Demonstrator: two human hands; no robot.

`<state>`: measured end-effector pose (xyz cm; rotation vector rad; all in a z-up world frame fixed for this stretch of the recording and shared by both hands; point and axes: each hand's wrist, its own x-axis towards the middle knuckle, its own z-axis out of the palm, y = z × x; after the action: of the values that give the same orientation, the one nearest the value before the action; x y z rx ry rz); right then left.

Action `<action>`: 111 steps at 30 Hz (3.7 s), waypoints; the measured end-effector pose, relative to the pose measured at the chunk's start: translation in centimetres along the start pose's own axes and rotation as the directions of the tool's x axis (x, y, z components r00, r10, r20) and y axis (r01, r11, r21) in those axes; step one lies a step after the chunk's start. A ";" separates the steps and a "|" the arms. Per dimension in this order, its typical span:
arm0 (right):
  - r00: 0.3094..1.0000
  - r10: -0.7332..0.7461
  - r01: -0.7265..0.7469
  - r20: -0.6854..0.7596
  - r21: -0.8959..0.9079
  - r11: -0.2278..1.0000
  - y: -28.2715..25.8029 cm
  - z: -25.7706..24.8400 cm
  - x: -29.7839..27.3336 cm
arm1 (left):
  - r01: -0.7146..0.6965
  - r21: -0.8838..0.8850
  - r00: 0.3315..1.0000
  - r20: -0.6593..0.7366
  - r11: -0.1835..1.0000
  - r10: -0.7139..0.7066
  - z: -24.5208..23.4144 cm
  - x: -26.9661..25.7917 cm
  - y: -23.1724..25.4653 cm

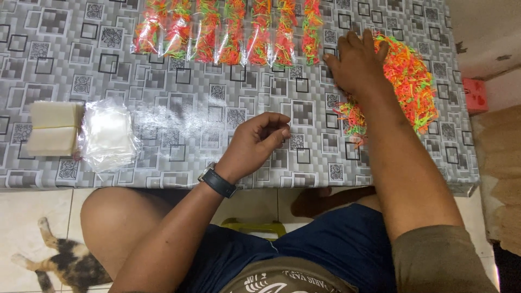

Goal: The person is packing small, colorful rubber bands into small transparent plastic bags on a table.

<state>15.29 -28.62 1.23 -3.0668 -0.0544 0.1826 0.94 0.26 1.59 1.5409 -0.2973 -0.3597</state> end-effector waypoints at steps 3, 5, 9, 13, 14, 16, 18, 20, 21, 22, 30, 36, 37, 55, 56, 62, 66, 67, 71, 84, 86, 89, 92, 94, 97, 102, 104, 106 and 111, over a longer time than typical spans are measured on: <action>0.991 -0.064 0.046 -0.116 -0.148 0.988 2.9 1.7 0.7 | 0.020 0.025 1.000 0.003 0.999 -0.020 -0.1 0.1 0.2; 0.991 -0.032 -0.005 -0.130 -0.279 0.960 3.8 1.5 0.1 | 0.021 0.032 1.000 0.003 0.999 -0.021 -0.1 0.1 0.3; 0.913 -0.111 0.099 -0.393 -0.050 0.994 7.5 1.0 0.1 | -0.001 0.062 1.000 0.002 0.998 0.001 -0.1 0.2 0.4; 0.870 -0.200 0.189 -0.452 -0.069 0.979 10.7 1.5 2.6 | 0.011 0.026 1.000 0.003 1.000 -0.011 -0.1 0.2 0.5; 0.946 -0.128 0.140 -0.297 0.021 0.990 10.0 0.5 2.1 | 0.025 0.035 1.000 0.003 0.999 -0.025 -0.1 0.3 0.5; 0.990 -0.063 0.076 -0.124 0.104 0.992 9.1 -0.7 1.4 | 0.041 0.044 0.999 0.005 0.998 -0.042 -0.1 0.3 0.6; 0.999 -0.005 0.015 -0.042 0.237 0.971 8.8 -1.1 0.8 | 0.033 0.037 0.999 0.008 0.999 -0.033 0.0 0.3 0.6; 0.997 -0.025 0.043 -0.074 0.254 0.966 7.5 -2.0 -1.8 | 0.031 0.030 0.999 0.011 0.999 -0.031 0.0 0.3 0.4; 0.993 -0.048 0.076 -0.110 0.271 0.960 6.9 -2.5 -3.1 | 0.024 0.025 1.000 0.011 0.999 -0.025 0.0 0.3 0.4; 0.993 -0.043 0.072 -0.110 0.270 0.960 5.9 -3.1 -4.0 | 0.023 0.024 1.000 0.016 0.999 -0.024 0.0 0.3 0.3; 0.857 -0.174 0.296 -0.486 0.186 0.937 9.1 -1.1 -7.0 | -0.021 0.048 1.000 0.003 0.999 0.021 0.1 0.1 0.0; 0.892 0.228 -0.033 -0.389 0.448 0.893 15.4 0.9 -6.9 | 0.007 0.083 1.000 -0.013 0.996 -0.006 0.4 -0.1 0.5; 0.892 0.229 -0.033 -0.390 0.449 0.893 15.0 0.1 -6.9 | 0.006 0.084 1.000 -0.012 0.996 -0.005 0.4 -0.1 0.6; 0.978 0.057 0.034 -0.199 0.427 0.904 12.9 -2.2 -2.9 | 0.078 0.003 0.997 0.009 0.997 -0.078 0.2 0.3 0.4; 0.989 0.095 -0.043 -0.110 0.409 0.911 12.6 -2.2 -2.8 | 0.073 0.001 0.997 0.010 0.997 -0.073 0.3 0.4 0.4; 0.986 -0.014 0.046 -0.166 0.192 0.980 12.1 -1.3 -1.3 | 0.069 -0.016 0.998 0.011 0.997 -0.069 0.3 0.2 0.2; 0.963 -0.241 0.262 -0.118 0.214 0.941 8.7 -1.4 -0.2 | 0.088 0.007 0.996 0.010 0.996 -0.088 0.3 0.2 0.6; 0.963 -0.243 0.264 -0.119 0.210 0.942 7.9 -1.4 -0.6 | 0.084 0.005 0.996 0.008 0.996 -0.084 0.3 0.1 0.5; 0.999 -0.049 0.049 0.005 0.055 0.997 6.4 -2.1 -3.1 | 0.051 -0.017 0.999 0.020 0.999 -0.051 -0.2 -0.2 0.3; 0.632 0.739 -0.287 -0.233 0.816 0.502 12.9 3.3 -16.0 | -0.059 0.856 0.962 -0.088 0.514 0.257 -12.1 -8.1 5.0; 0.630 0.748 -0.252 -0.209 0.856 0.451 12.3 3.8 -15.2 | -0.013 0.875 0.950 -0.140 0.484 0.278 -14.0 -9.4 4.6; 0.673 0.709 -0.204 -0.212 0.868 0.454 9.0 2.7 -15.6 | 0.059 0.899 0.921 -0.216 0.433 0.324 -16.0 -11.0 3.9; 0.674 0.541 -0.068 -0.502 0.687 0.723 12.6 5.7 -14.4 | 0.097 0.915 0.900 -0.249 0.392 0.358 -17.3 -11.8 2.5; 0.599 0.356 0.040 -0.717 0.470 0.882 12.7 6.4 -14.8 | 0.114 0.922 0.894 -0.257 0.369 0.366 -17.8 -12.1 1.7; 0.754 0.455 -0.190 -0.474 0.506 0.842 5.8 1.9 -18.0 | 0.186 0.906 0.897 -0.315 0.381 0.311 -17.9 -12.1 1.4; 0.874 0.347 -0.257 -0.341 0.282 0.924 1.1 2.2 -18.9 | 0.239 0.892 0.894 -0.356 0.383 0.273 -18.0 -12.5 1.0; 0.867 0.346 -0.245 -0.359 0.298 0.923 1.2 2.3 -17.8 | 0.205 0.899 0.883 -0.341 0.388 0.323 -18.2 -12.6 0.7; 0.858 0.349 -0.235 -0.376 0.317 0.919 1.3 2.3 -16.8 | 0.168 0.906 0.870 -0.321 0.389 0.373 -18.2 -12.7 0.7; 0.791 0.285 -0.125 -0.541 0.314 0.941 0.6 1.3 -15.8 | 0.228 0.883 0.820 -0.402 0.411 0.408 -18.7 -12.5 0.3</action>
<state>-0.54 -29.73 1.77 -2.7102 0.3164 -0.6895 -2.90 22.42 2.08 2.6436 -0.0738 0.5196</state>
